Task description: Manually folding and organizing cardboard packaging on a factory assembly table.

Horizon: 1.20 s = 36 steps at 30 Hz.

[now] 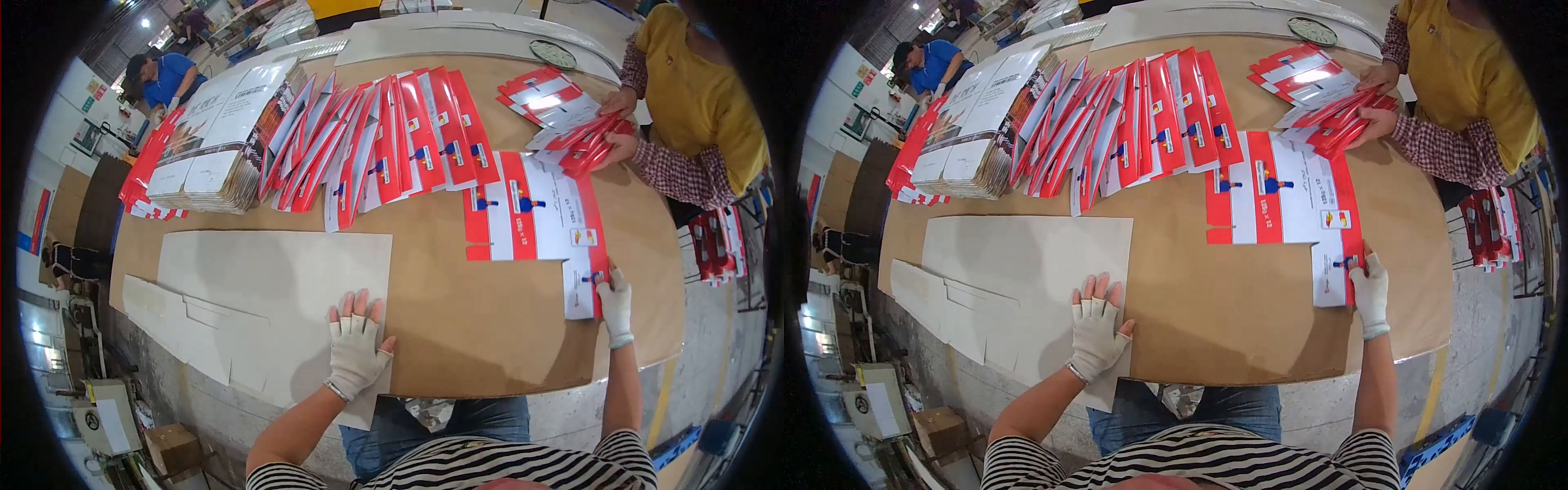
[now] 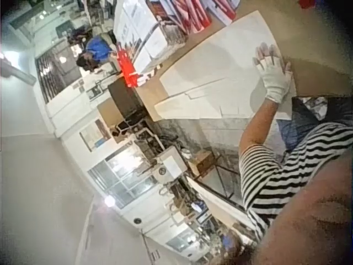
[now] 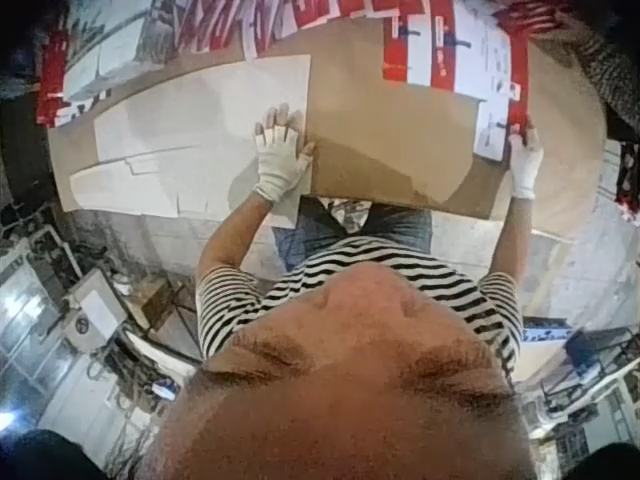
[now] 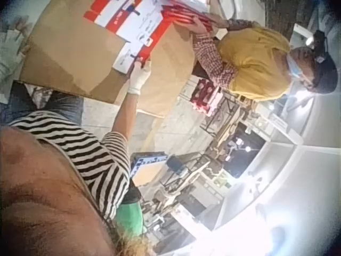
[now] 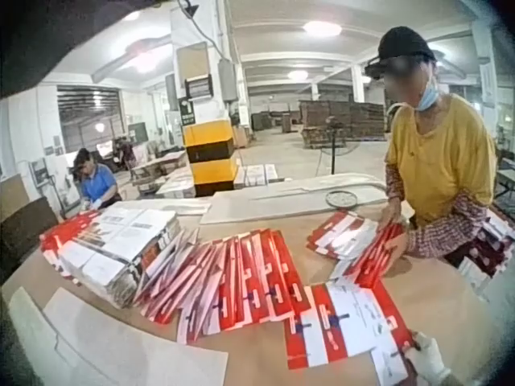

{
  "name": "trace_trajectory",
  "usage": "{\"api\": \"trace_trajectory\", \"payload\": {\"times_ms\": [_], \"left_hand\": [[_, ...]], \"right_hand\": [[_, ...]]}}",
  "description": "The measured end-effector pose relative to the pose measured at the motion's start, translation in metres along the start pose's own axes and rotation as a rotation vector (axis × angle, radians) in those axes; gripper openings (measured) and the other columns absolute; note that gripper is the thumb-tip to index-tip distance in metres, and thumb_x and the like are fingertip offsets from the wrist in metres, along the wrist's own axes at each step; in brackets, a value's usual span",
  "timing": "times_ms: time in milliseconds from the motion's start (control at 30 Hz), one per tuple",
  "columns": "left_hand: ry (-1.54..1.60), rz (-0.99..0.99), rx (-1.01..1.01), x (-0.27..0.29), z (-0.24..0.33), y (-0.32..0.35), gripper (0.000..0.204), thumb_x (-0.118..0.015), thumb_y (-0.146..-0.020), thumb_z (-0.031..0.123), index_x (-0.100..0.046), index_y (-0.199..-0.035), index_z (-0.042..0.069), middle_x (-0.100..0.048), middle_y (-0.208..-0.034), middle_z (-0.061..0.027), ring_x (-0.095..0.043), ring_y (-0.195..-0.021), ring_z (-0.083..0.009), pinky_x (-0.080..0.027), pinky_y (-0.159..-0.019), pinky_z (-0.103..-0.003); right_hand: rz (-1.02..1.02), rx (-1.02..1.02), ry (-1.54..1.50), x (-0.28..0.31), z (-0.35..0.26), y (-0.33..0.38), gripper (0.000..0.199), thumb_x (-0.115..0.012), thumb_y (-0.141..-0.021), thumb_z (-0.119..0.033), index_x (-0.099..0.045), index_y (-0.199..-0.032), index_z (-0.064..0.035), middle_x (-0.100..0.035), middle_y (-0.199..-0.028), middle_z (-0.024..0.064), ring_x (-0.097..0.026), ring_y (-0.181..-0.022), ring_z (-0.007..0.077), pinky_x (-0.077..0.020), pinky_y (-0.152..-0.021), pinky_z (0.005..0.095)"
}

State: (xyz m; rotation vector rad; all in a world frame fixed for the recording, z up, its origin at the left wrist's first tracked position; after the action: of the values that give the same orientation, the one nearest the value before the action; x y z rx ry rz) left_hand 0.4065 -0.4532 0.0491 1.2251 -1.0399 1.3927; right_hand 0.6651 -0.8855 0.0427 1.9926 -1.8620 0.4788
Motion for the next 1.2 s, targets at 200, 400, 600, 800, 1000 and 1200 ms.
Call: {"api": "trace_trajectory", "payload": {"times_ms": [200,400,600,800,1000,1200], "left_hand": [[-0.003,-0.023,-0.006,-0.003,0.000,-0.004,0.077,-0.059,-0.088,0.046,-0.037,-0.149,0.005,-0.022,-0.159,-0.0198,-0.014,-0.148,-0.0407,-0.007,-0.117,-0.061],[-0.021,-0.051,-0.009,0.001,0.001,-0.001,0.077,-0.056,-0.090,0.044,-0.033,-0.150,0.004,-0.020,-0.159,-0.0204,-0.014,-0.148,-0.0414,-0.007,-0.118,-0.059],[0.007,-0.054,-0.020,-0.004,0.001,-0.003,0.077,-0.056,-0.090,0.046,-0.033,-0.150,0.004,-0.019,-0.160,-0.0196,-0.012,-0.149,-0.0407,-0.005,-0.118,-0.060],[0.024,-0.063,-0.020,0.001,0.004,-0.003,0.076,-0.057,-0.090,0.045,-0.035,-0.150,0.005,-0.019,-0.161,-0.0194,-0.012,-0.149,-0.0399,-0.006,-0.118,-0.060],[0.071,-0.033,-0.019,-0.001,0.002,-0.003,0.074,-0.059,-0.090,0.043,-0.037,-0.149,0.005,-0.020,-0.160,-0.0200,-0.014,-0.149,-0.0392,-0.008,-0.118,-0.059],[0.090,-0.019,-0.015,0.006,-0.002,0.002,0.072,-0.057,-0.091,0.045,-0.040,-0.147,0.004,-0.024,-0.159,-0.0208,-0.017,-0.148,-0.0394,-0.008,-0.118,-0.060]], "right_hand": [[0.056,0.110,0.060,-0.028,-0.005,-0.069,0.048,-0.058,-0.091,-0.004,-0.051,-0.138,0.0007,-0.069,-0.104,0.0104,-0.060,-0.093,0.0114,-0.0493,-0.085,0.0280],[0.015,0.145,0.185,-0.071,-0.032,-0.131,0.037,-0.063,-0.089,-0.018,-0.059,-0.120,0.0015,-0.068,-0.097,0.0224,-0.066,-0.088,0.0270,-0.0496,-0.080,0.0368],[0.039,0.288,0.360,-0.119,-0.062,-0.198,0.036,-0.064,-0.086,-0.030,-0.059,-0.103,0.0006,-0.066,-0.099,0.0283,-0.062,-0.097,0.0443,-0.0463,-0.083,0.0499],[-0.023,0.269,0.501,-0.174,-0.101,-0.210,0.037,-0.061,-0.090,-0.033,-0.059,-0.112,-0.0030,-0.065,-0.109,0.0261,-0.061,-0.106,0.0430,-0.0468,-0.089,0.0500],[0.326,0.417,0.370,-0.162,-0.094,-0.156,0.045,-0.063,-0.091,-0.027,-0.054,-0.127,-0.0016,-0.054,-0.112,0.0207,-0.054,-0.108,0.0402,-0.0461,-0.090,0.0468],[0.263,1.060,0.489,-0.194,-0.159,-0.037,0.076,-0.082,-0.067,-0.025,-0.053,-0.137,-0.0123,-0.046,-0.146,0.0105,-0.047,-0.129,0.0326,-0.0370,-0.105,0.0514]]}}
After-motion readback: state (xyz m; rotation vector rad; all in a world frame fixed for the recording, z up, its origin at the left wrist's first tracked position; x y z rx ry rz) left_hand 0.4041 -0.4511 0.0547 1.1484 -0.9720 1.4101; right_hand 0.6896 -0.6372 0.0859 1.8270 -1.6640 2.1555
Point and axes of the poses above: each hand's wrist, its own y-axis away from the middle knuckle, its own x-axis out of the back of the hand, z = x × y, the point moved 6 cm from there along -y, towards the middle knuckle
